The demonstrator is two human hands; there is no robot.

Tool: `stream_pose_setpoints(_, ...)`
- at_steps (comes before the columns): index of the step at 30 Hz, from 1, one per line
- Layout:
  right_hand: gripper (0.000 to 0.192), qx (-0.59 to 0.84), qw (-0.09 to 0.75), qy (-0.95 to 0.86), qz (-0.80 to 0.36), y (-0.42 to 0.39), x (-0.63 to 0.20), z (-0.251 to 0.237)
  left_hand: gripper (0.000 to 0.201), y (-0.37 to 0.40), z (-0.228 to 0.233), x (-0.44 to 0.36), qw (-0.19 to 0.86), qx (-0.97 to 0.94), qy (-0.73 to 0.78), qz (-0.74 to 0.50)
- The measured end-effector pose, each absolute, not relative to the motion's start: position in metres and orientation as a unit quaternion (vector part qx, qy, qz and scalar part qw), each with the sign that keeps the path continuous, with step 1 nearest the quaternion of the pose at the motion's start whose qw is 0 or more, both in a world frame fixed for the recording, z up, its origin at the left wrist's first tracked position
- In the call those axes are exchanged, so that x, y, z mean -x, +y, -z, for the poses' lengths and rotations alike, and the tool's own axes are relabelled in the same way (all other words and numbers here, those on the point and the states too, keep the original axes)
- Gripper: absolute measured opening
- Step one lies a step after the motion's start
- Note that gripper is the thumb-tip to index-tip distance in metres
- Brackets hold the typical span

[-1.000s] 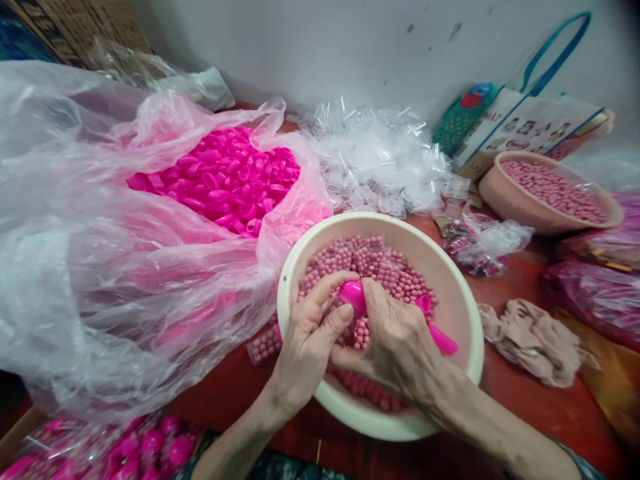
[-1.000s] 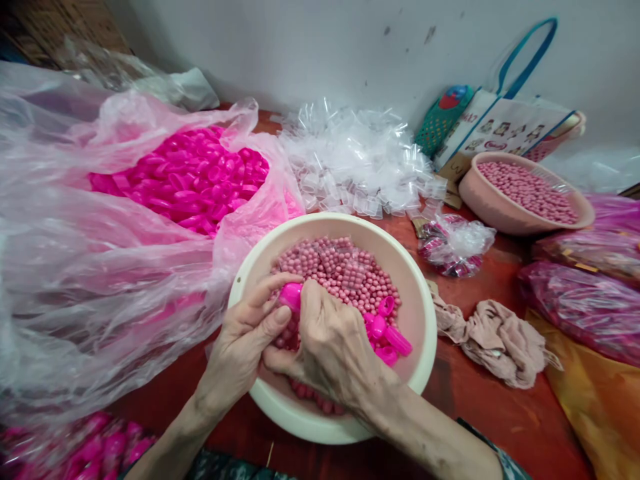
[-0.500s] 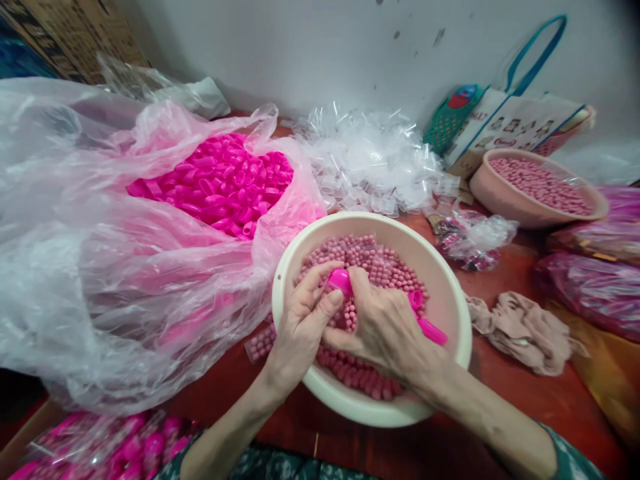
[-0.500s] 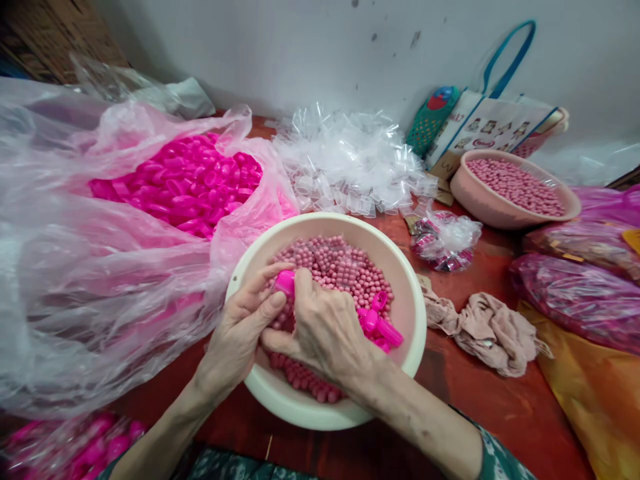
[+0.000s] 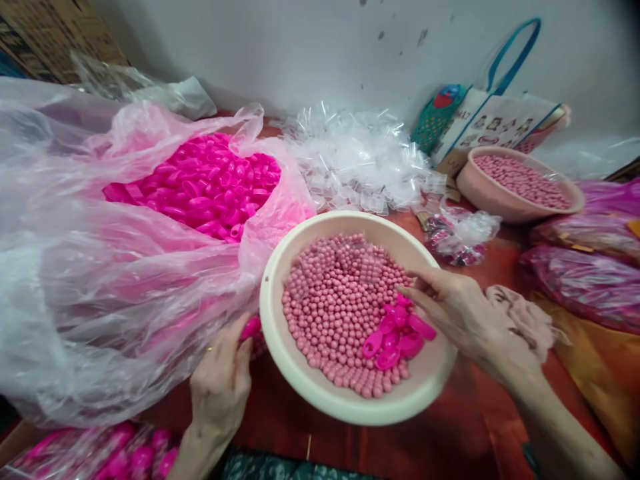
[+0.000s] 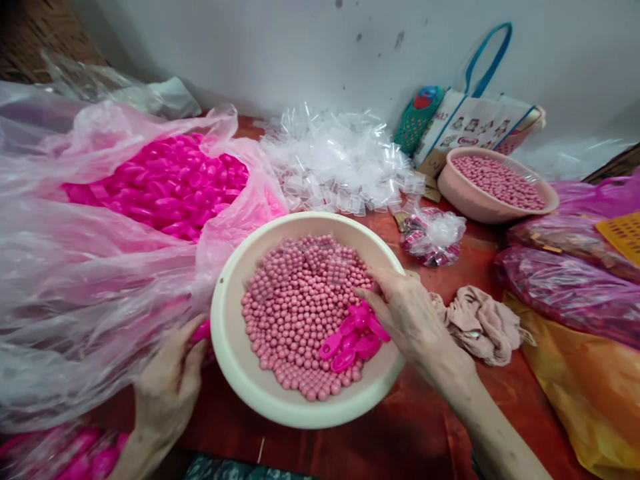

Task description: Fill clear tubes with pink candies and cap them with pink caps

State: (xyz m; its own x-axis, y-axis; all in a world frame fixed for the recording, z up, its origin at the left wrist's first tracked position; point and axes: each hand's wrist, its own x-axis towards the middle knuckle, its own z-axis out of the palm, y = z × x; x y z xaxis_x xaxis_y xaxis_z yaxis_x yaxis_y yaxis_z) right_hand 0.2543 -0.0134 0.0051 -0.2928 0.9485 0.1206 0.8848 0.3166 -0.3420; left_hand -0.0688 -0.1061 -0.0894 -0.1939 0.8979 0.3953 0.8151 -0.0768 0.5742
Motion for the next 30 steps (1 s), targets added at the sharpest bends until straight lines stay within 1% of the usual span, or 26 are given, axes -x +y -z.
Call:
stream_pose_setpoints(2,0.01,0.554,0.151,-0.815,-0.081,-0.005,-0.247,-0.001,0.034,-0.1,0.097,0.069,-0.013,-0.669,0.676,-0.309)
stream_pose_setpoints(4,0.011,0.531,0.154,-0.83,-0.068,0.007,-0.241,0.006,0.035,-0.092,0.098,0.067,-0.066,-0.668,0.692,-0.267)
stream_pose_setpoints(7,0.013,0.501,0.152,-0.849,-0.072,0.025,-0.238,0.021,0.035,-0.08,0.097,0.068,-0.114,-0.654,0.716,-0.218)
stream_pose_setpoints(9,0.011,0.496,0.157,-0.851,-0.075,0.032,-0.239,0.03,0.034,-0.076,0.097,0.07,-0.123,-0.646,0.722,-0.216)
stream_pose_setpoints(12,0.009,0.501,0.171,-0.844,-0.084,0.036,-0.24,0.036,0.031,-0.078,0.096,0.07,-0.11,-0.638,0.713,-0.269)
stream_pose_setpoints(15,0.008,0.504,0.181,-0.837,-0.108,0.035,-0.24,0.031,0.024,-0.09,0.085,0.064,-0.095,-0.629,0.67,-0.382)
stream_pose_setpoints(18,0.011,0.505,0.194,-0.83,-0.134,0.029,-0.237,0.017,0.032,-0.103,0.061,0.05,-0.073,-0.622,0.609,-0.486)
stream_pose_setpoints(20,0.012,0.499,0.218,-0.822,-0.163,0.022,-0.232,0.004,0.038,-0.105,0.04,0.038,-0.028,-0.628,0.579,-0.52)
stream_pose_setpoints(22,0.013,0.486,0.249,-0.812,-0.204,0.014,-0.225,-0.009,0.037,-0.099,0.022,0.023,0.059,-0.63,0.563,-0.531)
stream_pose_setpoints(25,0.011,0.448,0.276,-0.808,-0.266,0.0,-0.209,-0.027,0.039,-0.079,0.003,0.001,0.24,-0.636,0.559,-0.476)
stream_pose_setpoints(27,0.01,0.419,0.276,-0.813,-0.295,-0.007,-0.199,-0.036,0.042,-0.065,-0.002,-0.012,0.334,-0.641,0.544,-0.426)
stream_pose_setpoints(30,0.006,0.389,0.276,-0.815,-0.329,-0.009,-0.194,-0.041,0.03,-0.054,-0.003,-0.023,0.435,-0.633,0.506,-0.393)
